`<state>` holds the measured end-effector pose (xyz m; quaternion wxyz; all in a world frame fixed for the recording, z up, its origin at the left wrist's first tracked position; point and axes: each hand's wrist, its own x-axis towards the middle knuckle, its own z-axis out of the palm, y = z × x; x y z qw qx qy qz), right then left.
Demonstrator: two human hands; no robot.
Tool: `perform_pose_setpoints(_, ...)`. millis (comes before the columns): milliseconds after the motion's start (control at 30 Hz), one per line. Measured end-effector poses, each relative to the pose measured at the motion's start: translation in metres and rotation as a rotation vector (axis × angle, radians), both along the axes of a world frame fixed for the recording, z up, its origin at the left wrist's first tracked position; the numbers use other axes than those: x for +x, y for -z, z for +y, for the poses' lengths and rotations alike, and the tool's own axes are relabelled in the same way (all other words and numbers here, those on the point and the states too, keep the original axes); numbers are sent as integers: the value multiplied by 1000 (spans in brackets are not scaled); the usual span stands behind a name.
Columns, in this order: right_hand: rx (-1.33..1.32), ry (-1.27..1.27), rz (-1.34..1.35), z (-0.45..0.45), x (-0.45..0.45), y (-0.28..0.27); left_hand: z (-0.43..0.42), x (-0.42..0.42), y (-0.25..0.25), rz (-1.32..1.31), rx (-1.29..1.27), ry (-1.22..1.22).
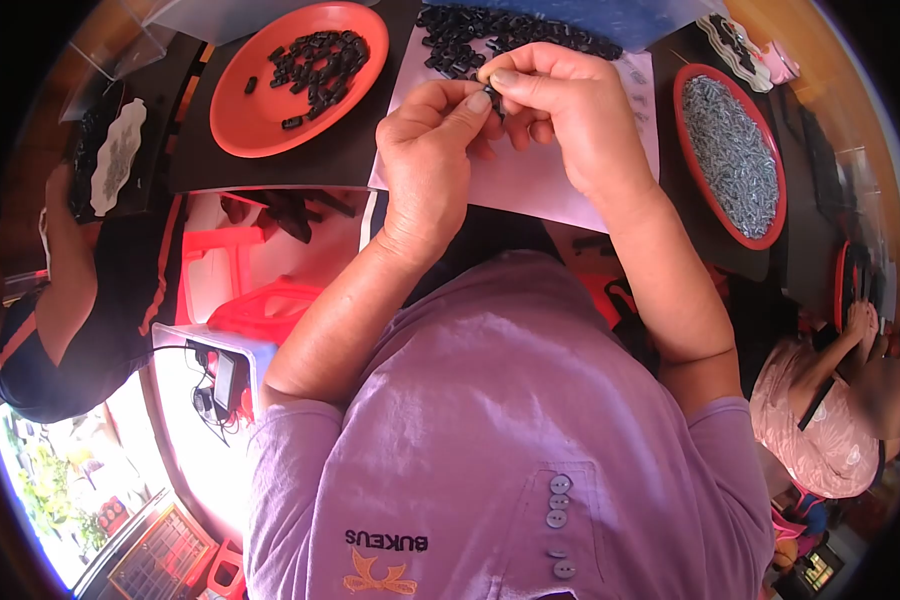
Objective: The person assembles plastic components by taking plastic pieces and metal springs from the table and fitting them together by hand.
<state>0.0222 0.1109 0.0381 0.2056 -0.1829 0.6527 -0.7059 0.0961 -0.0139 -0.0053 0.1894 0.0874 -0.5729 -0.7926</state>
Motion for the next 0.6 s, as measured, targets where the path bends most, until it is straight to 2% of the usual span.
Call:
perform_pose_setpoints(67,26,22,94,-2,3,5,1,0,0,5,16,-7)
perform_pose_setpoints(167,67,85,391,-2,4,13,2,0,1,36,40,-12)
perform_pose_setpoints(267,1,112,573,-4,-5,26,3,-1,1,30,15,-13)
perform_pose_setpoints(367,9,123,576,-4,1,16,4,-1,1,26,13,-19)
perform_pose_setpoints(467,93,115,782,-1,0,13,5,-1,-1,3,-5,-21)
perform_pose_setpoints(600,140,114,898,2,-3,11,5,0,-4,-35,-44,-9)
